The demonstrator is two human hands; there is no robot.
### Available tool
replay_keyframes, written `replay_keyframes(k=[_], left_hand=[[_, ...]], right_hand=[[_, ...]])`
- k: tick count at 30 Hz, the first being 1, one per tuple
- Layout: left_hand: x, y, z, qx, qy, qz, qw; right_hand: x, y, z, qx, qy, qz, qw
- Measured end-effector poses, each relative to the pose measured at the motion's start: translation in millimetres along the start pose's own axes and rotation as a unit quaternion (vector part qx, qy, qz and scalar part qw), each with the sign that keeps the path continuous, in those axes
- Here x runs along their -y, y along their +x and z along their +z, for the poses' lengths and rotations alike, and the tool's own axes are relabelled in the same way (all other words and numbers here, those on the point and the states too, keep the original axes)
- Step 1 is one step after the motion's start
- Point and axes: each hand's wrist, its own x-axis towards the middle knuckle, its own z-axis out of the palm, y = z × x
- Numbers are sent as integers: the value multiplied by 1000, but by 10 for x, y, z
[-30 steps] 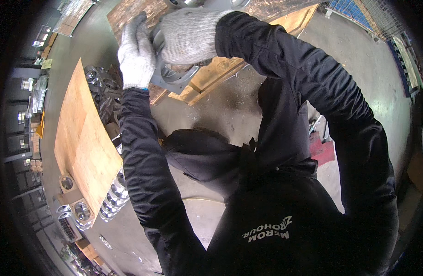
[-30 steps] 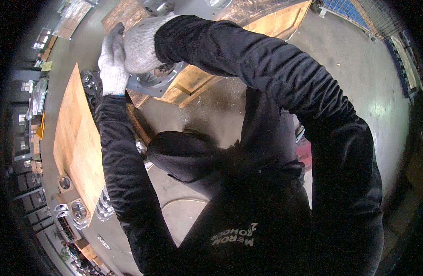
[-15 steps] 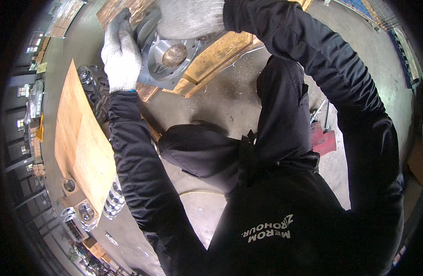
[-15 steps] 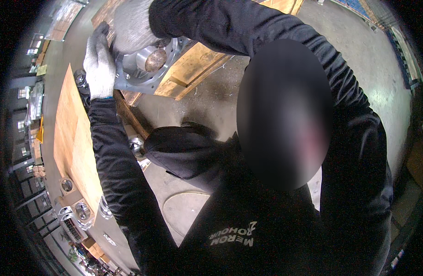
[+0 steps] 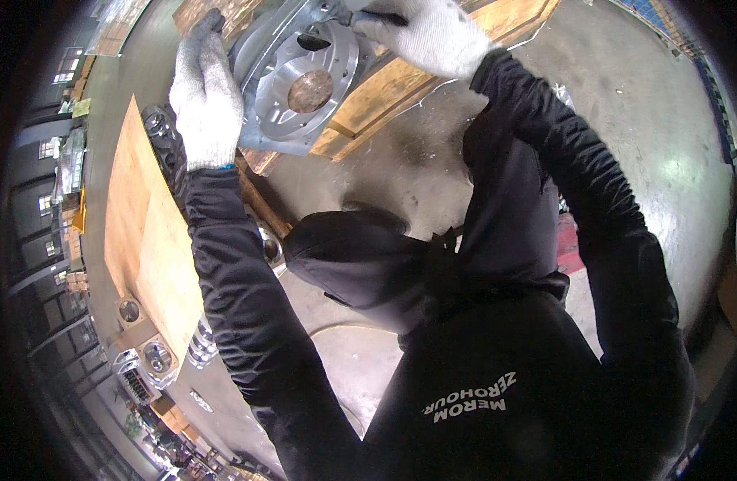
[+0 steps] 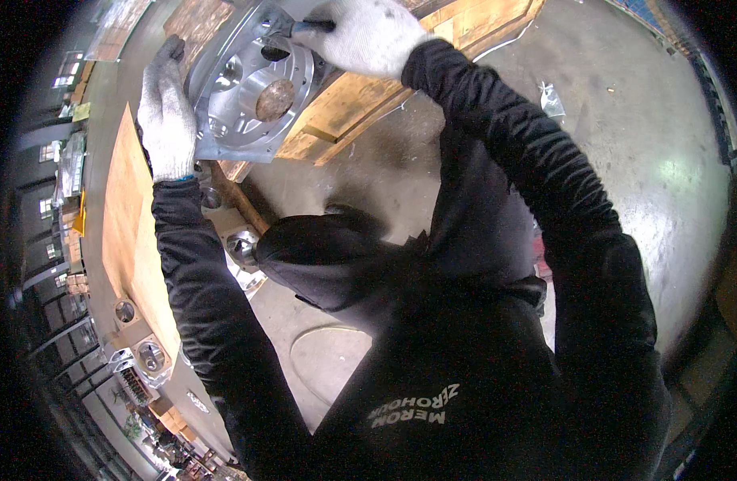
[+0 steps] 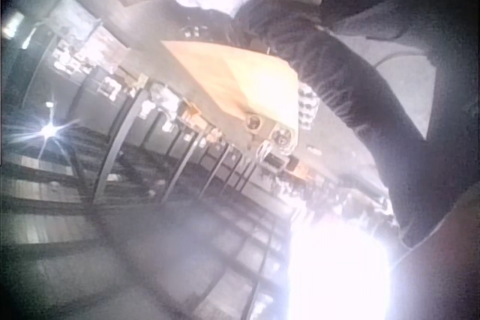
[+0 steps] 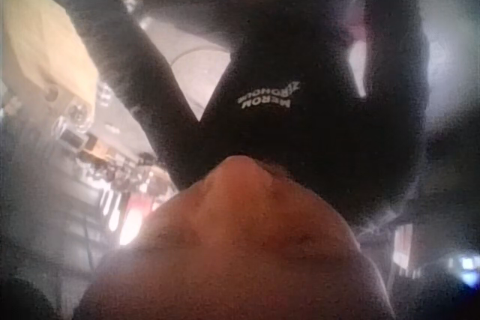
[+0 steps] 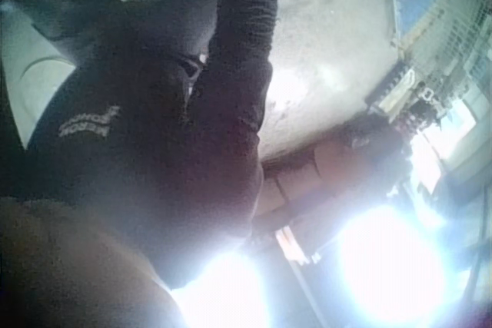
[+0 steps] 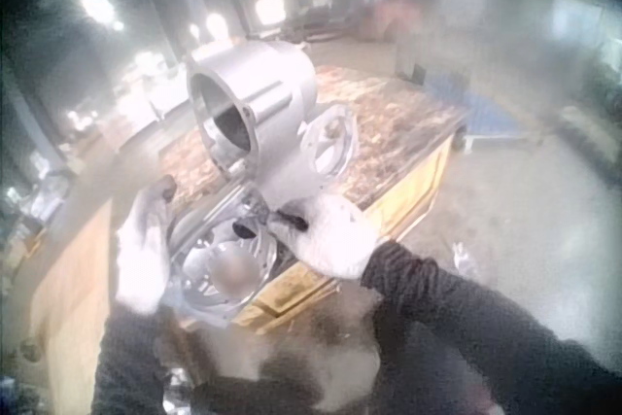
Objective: The person is cleaning a metal part using a wire brush and sandpaper. They are sitting on the floor in a workshop, scrubbing and sanding the part to remove debris and smooth the surface.
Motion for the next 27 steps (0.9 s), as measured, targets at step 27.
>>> replay_keyframes(k=[27], left_hand=[[-452,-132,234,121,454,75,879]], right_hand=[[-177,-1383,901,-118,196,205,952]])
